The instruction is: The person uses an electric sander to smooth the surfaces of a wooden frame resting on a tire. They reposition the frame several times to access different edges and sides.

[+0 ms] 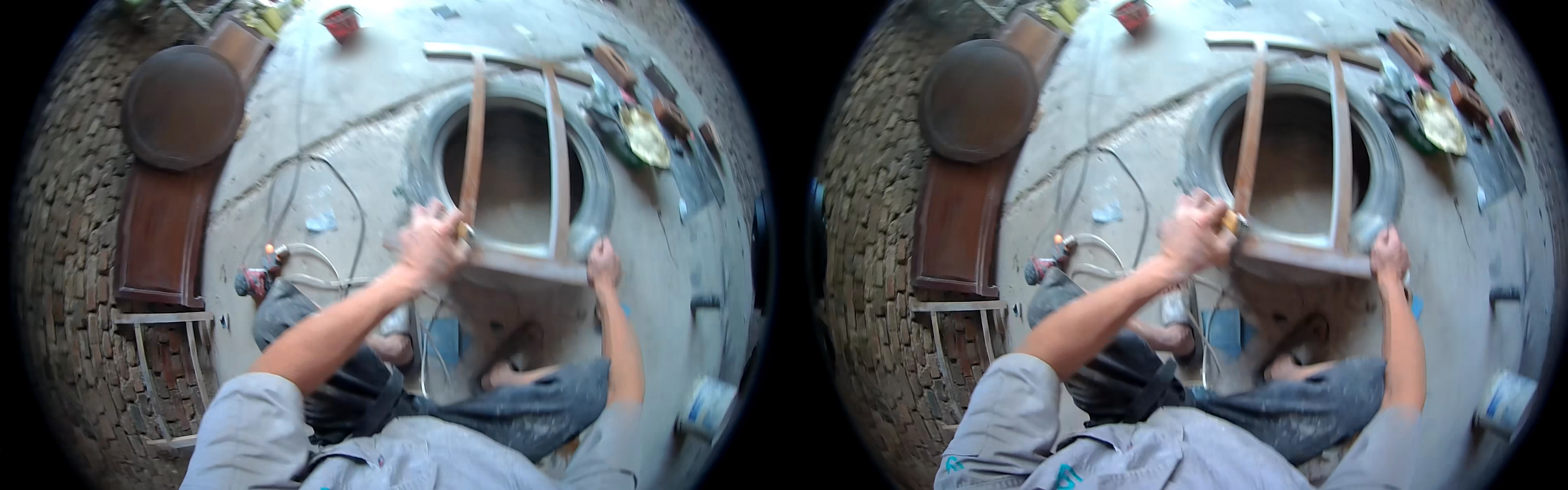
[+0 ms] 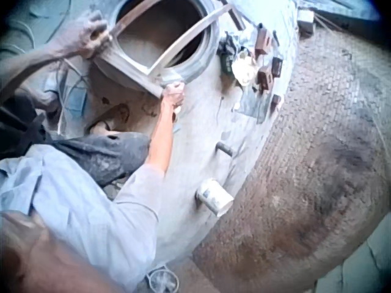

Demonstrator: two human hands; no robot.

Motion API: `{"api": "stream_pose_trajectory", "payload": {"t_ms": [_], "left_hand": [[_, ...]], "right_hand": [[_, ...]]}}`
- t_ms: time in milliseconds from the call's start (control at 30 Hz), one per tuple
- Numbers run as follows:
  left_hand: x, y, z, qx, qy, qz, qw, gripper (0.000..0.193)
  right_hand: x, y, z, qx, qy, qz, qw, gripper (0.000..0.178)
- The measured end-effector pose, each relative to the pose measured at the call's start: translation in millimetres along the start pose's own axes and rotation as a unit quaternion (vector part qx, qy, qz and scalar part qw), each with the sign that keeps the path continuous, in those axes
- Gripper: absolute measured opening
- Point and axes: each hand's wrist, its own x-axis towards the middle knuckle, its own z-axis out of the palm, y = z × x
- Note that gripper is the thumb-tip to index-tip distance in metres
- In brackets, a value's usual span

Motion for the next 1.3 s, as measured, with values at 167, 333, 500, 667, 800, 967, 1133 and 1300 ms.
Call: {"api": "stream_pose_trajectory", "payload": {"t_ms": [167, 333, 500, 667, 800, 967, 1133, 1300], "left_hand": [[-10, -51, -34, 0.015, -0.055, -0.095, 0.994, 0.027], [-17, -56, -30, 0.028, -0.036, -0.067, 0.997, 0.027], [-11, 3, -10, 0.012, -0.055, -0.032, 0.998, 0.024], [-2, 42, 18, -0.027, -0.03, 0.035, 0.999, 0.023], [-5, 29, 17, -0.02, -0.019, 0.035, 0.999, 0.025], [-15, -42, -18, 0.019, -0.031, -0.054, 0.998, 0.027], [-18, -86, -42, 0.038, -0.028, -0.105, 0.993, 0.029], [-20, -76, -37, 0.021, -0.021, -0.075, 0.997, 0.029]], "right_hand": [[-8, -18, -14, -0.014, 0.02, -0.003, 1.0, 0.037], [-6, -18, -9, -0.009, 0.03, -0.016, 0.999, 0.035], [-9, -21, -12, -0.031, 0.016, -0.003, 0.999, 0.037], [-9, -17, -8, -0.025, 0.009, 0.0, 1.0, 0.037], [4, 0, 3, -0.019, 0.026, -0.021, 0.999, 0.037], [-2, -9, 0, -0.013, 0.018, -0.015, 1.0, 0.037], [-1, -13, -5, -0.025, 0.012, -0.001, 1.0, 0.036], [-2, -15, -9, -0.028, 0.013, 0.0, 1.0, 0.037]]}}
